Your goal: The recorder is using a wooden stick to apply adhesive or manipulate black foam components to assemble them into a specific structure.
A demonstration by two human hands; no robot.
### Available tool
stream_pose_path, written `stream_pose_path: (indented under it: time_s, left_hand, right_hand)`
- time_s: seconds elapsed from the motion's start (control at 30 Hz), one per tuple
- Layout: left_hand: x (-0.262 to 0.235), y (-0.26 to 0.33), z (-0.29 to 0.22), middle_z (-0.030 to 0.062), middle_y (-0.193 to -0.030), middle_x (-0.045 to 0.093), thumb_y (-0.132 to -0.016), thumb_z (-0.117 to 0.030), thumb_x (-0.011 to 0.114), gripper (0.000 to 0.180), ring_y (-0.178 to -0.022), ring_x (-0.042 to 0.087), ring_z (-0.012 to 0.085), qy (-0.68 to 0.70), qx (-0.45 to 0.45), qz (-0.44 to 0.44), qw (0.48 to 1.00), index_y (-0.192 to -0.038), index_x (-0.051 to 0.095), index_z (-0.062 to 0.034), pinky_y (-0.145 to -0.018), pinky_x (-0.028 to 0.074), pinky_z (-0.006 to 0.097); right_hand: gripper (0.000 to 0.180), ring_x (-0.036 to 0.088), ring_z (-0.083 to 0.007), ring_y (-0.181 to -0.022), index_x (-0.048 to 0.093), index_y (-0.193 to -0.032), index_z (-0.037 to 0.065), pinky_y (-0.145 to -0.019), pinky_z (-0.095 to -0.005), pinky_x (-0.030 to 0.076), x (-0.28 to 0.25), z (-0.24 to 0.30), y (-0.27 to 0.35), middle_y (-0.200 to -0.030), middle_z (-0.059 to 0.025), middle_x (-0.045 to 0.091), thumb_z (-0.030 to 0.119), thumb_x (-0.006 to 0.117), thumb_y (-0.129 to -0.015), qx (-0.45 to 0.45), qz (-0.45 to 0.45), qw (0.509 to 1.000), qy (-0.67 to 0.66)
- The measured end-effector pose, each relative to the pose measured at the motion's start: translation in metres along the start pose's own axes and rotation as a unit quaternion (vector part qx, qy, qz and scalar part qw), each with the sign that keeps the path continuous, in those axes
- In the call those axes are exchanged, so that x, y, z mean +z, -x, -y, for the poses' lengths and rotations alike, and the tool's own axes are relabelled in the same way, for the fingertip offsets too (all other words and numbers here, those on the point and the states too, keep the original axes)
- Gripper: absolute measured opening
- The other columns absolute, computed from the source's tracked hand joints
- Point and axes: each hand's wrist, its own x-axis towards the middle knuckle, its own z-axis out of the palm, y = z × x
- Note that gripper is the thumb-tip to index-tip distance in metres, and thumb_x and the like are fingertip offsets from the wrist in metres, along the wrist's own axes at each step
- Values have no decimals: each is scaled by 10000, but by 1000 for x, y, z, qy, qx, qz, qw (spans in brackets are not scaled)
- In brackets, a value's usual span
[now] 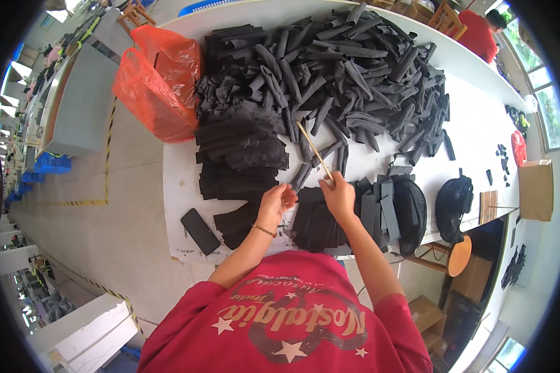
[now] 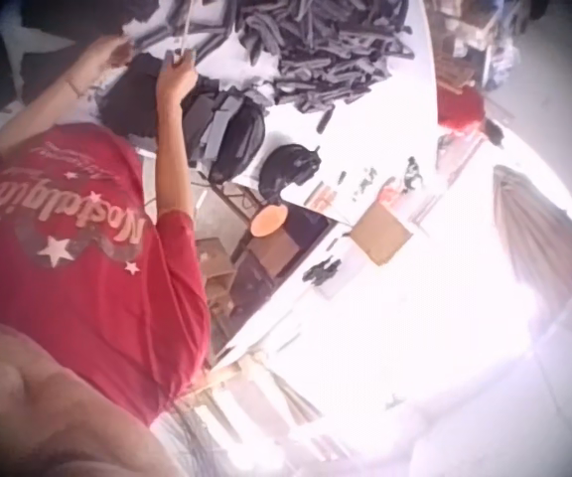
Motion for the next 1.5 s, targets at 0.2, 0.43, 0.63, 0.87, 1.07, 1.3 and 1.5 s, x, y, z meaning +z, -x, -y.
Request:
stream_pose_path:
  time_s: [0.2,0.43,0.63,0.87,1.07,1.3,1.5]
  left_hand:
    - [-17,21,9,82,-780,656,-936,-250,561,218,-658,652,174,-49,3,24,998,-948,617,-40,-576,526,281]
    - [1,19,-17,143,-876,667,-883,-620,515,651,-840,674,265,16,-83,49,995,-989,609,15,-730,557,390]
    - [57,-8,-26,185,-951,670,-974,-419,479,472,-897,672,295,103,20,128,986,-1068,575,33,-806,563,420]
    - [45,2,-82,188,-1039,638,-967,-438,478,480,-962,643,329,194,123,87,969,-1106,542,18,-824,555,472]
    - [59,37,-38,138,-994,648,-961,-384,528,387,-877,666,293,26,-24,153,988,-1006,594,-5,-767,572,473]
    - [63,52,-54,147,-934,680,-931,-131,583,185,-823,678,241,92,59,125,986,-975,632,42,-770,586,416]
    - [57,46,-58,144,-863,689,-907,-135,626,186,-756,694,222,69,117,66,989,-962,643,42,-658,598,333]
  right_hand:
    - [290,623,-397,-823,537,-954,67,-683,-500,494,75,-52,-61,-968,-160,607,248,702,-797,-12,-44,990,134]
    - [152,502,-69,-522,659,-974,-5,-496,-239,411,30,-4,-21,-666,-7,577,118,659,-885,38,41,959,-279]
    - [85,457,-41,-507,641,-861,18,-458,-211,336,-6,27,30,-612,34,517,95,641,-897,43,129,948,-286]
    - [146,417,-32,-492,585,-889,42,-439,-191,307,-43,31,35,-595,42,473,174,596,-951,100,-36,900,-424]
    - [92,405,-25,-495,566,-885,44,-436,-191,288,-18,53,35,-621,49,470,107,618,-927,-3,30,929,-368]
    - [187,385,-26,-508,571,-890,41,-432,-192,268,-23,61,32,-651,53,457,201,535,-979,136,44,847,-512]
    - [105,403,-60,-581,612,-940,31,-528,-210,337,-28,61,42,-734,35,503,51,679,-862,-21,-49,944,-326]
